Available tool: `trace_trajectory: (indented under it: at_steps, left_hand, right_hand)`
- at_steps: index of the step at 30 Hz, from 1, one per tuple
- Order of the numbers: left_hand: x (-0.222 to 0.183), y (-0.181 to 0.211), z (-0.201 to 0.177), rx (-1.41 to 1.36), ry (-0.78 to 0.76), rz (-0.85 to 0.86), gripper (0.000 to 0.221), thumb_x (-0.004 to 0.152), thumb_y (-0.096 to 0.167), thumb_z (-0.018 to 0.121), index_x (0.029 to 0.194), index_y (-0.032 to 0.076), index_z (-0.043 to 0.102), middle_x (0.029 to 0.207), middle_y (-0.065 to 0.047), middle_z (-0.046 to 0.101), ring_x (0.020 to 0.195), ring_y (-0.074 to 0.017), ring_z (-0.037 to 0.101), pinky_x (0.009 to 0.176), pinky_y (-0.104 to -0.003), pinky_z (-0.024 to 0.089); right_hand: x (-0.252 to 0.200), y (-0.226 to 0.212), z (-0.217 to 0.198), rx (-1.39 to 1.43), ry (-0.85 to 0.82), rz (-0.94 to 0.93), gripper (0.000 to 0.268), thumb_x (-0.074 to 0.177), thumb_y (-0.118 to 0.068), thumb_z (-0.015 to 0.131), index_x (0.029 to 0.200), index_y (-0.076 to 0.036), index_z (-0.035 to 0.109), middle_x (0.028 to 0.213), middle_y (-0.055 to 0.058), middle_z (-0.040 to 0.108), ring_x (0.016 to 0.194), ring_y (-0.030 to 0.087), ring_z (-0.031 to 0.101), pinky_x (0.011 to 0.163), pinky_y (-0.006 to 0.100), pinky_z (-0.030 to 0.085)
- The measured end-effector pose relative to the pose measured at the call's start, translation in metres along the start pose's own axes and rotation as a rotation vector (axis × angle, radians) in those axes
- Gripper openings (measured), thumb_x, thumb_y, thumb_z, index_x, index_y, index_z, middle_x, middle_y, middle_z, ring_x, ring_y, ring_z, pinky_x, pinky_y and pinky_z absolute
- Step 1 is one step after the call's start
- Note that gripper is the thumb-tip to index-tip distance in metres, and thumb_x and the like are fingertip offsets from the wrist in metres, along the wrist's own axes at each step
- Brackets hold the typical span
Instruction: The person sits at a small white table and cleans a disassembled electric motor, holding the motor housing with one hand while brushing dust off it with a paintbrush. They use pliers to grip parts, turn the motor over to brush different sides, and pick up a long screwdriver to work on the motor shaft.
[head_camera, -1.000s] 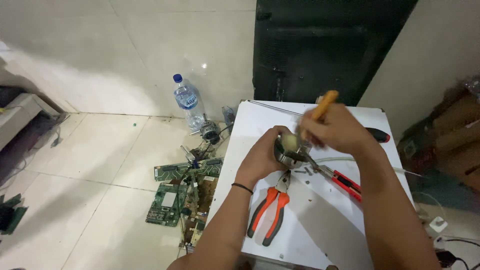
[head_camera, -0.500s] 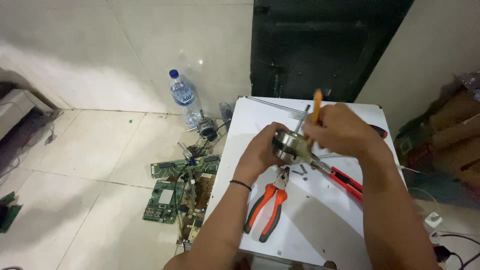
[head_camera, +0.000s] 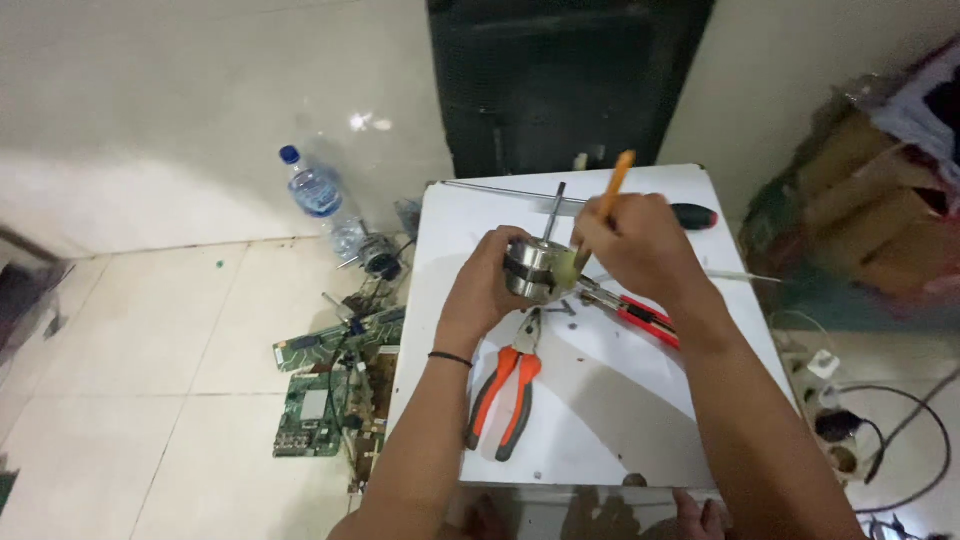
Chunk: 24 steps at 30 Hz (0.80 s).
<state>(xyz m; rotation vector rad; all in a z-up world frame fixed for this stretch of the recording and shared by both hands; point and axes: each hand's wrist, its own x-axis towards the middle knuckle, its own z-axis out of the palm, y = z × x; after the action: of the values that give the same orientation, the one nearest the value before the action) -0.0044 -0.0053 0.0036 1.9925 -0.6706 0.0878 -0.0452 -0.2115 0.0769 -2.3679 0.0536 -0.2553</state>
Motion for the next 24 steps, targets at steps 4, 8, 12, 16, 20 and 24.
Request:
trace_trajectory:
  at_steps: [4, 8, 12, 16, 20, 24]
  left_hand:
    - [0.006, -0.005, 0.005, 0.106, 0.027, 0.121, 0.079, 0.055, 0.009, 0.093, 0.124, 0.011, 0.055, 0.124, -0.012, 0.064, 0.114, -0.0345, 0.064, 0.093, -0.041, 0.054]
    - [0.007, 0.003, 0.008, 0.088, 0.032, 0.062, 0.080, 0.057, 0.013, 0.095, 0.124, 0.007, 0.052, 0.122, -0.013, 0.061, 0.111, -0.0324, 0.064, 0.094, -0.039, 0.054]
    - [0.007, 0.004, 0.008, 0.090, 0.042, 0.121, 0.085, 0.058, 0.009, 0.093, 0.132, 0.007, 0.052, 0.125, -0.012, 0.063, 0.113, -0.0304, 0.065, 0.095, -0.039, 0.054]
    - [0.007, 0.002, 0.011, 0.145, 0.029, 0.147, 0.078, 0.059, 0.006, 0.092, 0.129, 0.008, 0.058, 0.127, -0.011, 0.065, 0.114, -0.0294, 0.067, 0.095, -0.038, 0.056]
    - [0.007, 0.002, 0.011, 0.119, 0.067, 0.062, 0.079, 0.059, 0.012, 0.095, 0.128, 0.007, 0.056, 0.122, -0.011, 0.067, 0.111, -0.0274, 0.069, 0.094, -0.036, 0.057]
    - [0.009, -0.002, 0.012, 0.163, 0.106, 0.037, 0.082, 0.062, 0.016, 0.097, 0.130, 0.005, 0.053, 0.123, -0.014, 0.066, 0.110, -0.0282, 0.067, 0.093, -0.039, 0.055]
  right_hand:
    - [-0.006, 0.019, -0.009, 0.371, 0.261, -0.098, 0.025, 0.103, -0.021, 0.058, 0.111, -0.002, 0.072, 0.076, 0.005, 0.066, 0.060, 0.009, 0.055, 0.052, 0.027, 0.043]
    - [-0.010, 0.054, -0.013, 0.575, 0.330, 0.022, 0.031, 0.105, -0.023, 0.053, 0.128, -0.005, 0.063, 0.084, 0.007, 0.069, 0.066, 0.010, 0.064, 0.053, 0.025, 0.050]
    - [-0.005, 0.094, 0.001, 0.851, 0.317, 0.167, 0.034, 0.105, -0.025, 0.051, 0.129, -0.003, 0.063, 0.090, 0.011, 0.070, 0.076, 0.014, 0.072, 0.060, 0.030, 0.060]
    - [0.000, 0.107, 0.011, 0.788, 0.310, -0.048, 0.032, 0.106, -0.020, 0.057, 0.128, 0.002, 0.067, 0.108, 0.012, 0.071, 0.090, 0.017, 0.075, 0.083, 0.030, 0.066]
    - [-0.015, 0.075, 0.011, 0.744, 0.301, -0.119, 0.033, 0.103, -0.019, 0.057, 0.130, -0.001, 0.062, 0.112, 0.014, 0.072, 0.096, 0.019, 0.075, 0.086, 0.030, 0.064]
    - [-0.008, 0.102, 0.034, 0.269, 0.156, -0.165, 0.029, 0.099, -0.021, 0.062, 0.121, -0.005, 0.073, 0.112, 0.010, 0.078, 0.093, 0.018, 0.076, 0.079, 0.029, 0.065]
